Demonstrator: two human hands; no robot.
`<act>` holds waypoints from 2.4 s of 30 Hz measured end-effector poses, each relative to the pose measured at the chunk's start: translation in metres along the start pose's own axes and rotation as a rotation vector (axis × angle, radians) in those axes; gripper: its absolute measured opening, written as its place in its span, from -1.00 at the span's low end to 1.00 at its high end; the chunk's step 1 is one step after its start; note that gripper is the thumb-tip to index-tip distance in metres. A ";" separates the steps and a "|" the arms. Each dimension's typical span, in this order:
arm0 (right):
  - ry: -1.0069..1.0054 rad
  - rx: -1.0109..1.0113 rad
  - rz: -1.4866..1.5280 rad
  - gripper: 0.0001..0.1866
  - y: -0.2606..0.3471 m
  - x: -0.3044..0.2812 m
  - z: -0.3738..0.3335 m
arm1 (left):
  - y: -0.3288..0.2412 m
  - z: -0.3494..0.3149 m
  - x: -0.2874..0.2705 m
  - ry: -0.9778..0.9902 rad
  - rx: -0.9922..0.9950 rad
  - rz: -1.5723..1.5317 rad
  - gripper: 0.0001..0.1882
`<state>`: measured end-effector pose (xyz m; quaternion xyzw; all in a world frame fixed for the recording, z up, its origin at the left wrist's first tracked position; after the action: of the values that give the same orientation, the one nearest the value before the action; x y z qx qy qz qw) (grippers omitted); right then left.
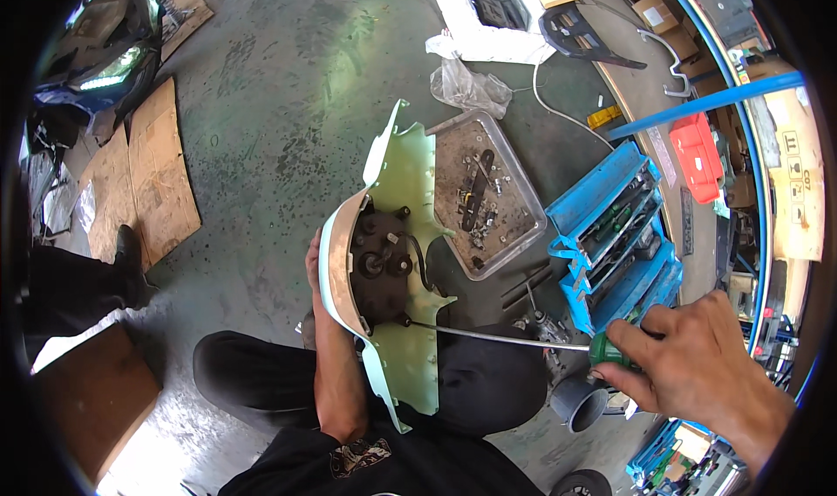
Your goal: The person unboxes motorcycle parts from a cardboard box and uses a screwdriver to attach a headlight and internal components to a mint green plastic fairing piece while working in a garage.
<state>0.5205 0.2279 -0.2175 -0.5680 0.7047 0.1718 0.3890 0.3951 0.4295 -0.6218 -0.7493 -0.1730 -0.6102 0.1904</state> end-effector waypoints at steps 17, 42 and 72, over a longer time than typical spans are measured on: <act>-1.182 -0.035 1.456 0.09 -0.014 0.022 0.043 | -0.002 -0.007 0.000 -0.117 -0.064 0.114 -0.50; -1.440 -0.878 1.011 -0.26 0.001 -0.096 0.088 | 0.034 -0.017 0.043 0.043 -0.220 0.062 -0.28; -1.383 -0.805 0.940 -0.25 0.024 -0.098 0.097 | 0.037 -0.024 0.059 -0.061 -0.244 -0.026 -0.30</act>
<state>0.5374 0.3667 -0.2116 -0.0872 0.3608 0.8443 0.3866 0.4045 0.3869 -0.5621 -0.7827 -0.1127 -0.6062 0.0847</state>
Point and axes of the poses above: each hand's wrist, its own z-axis towards the middle knuckle, its own x-axis out of the palm, y = z × x, the point moved 7 cm from there along z, towards the middle knuckle, and after that the axes turned 3 degrees about x, right-handed, at the moved point
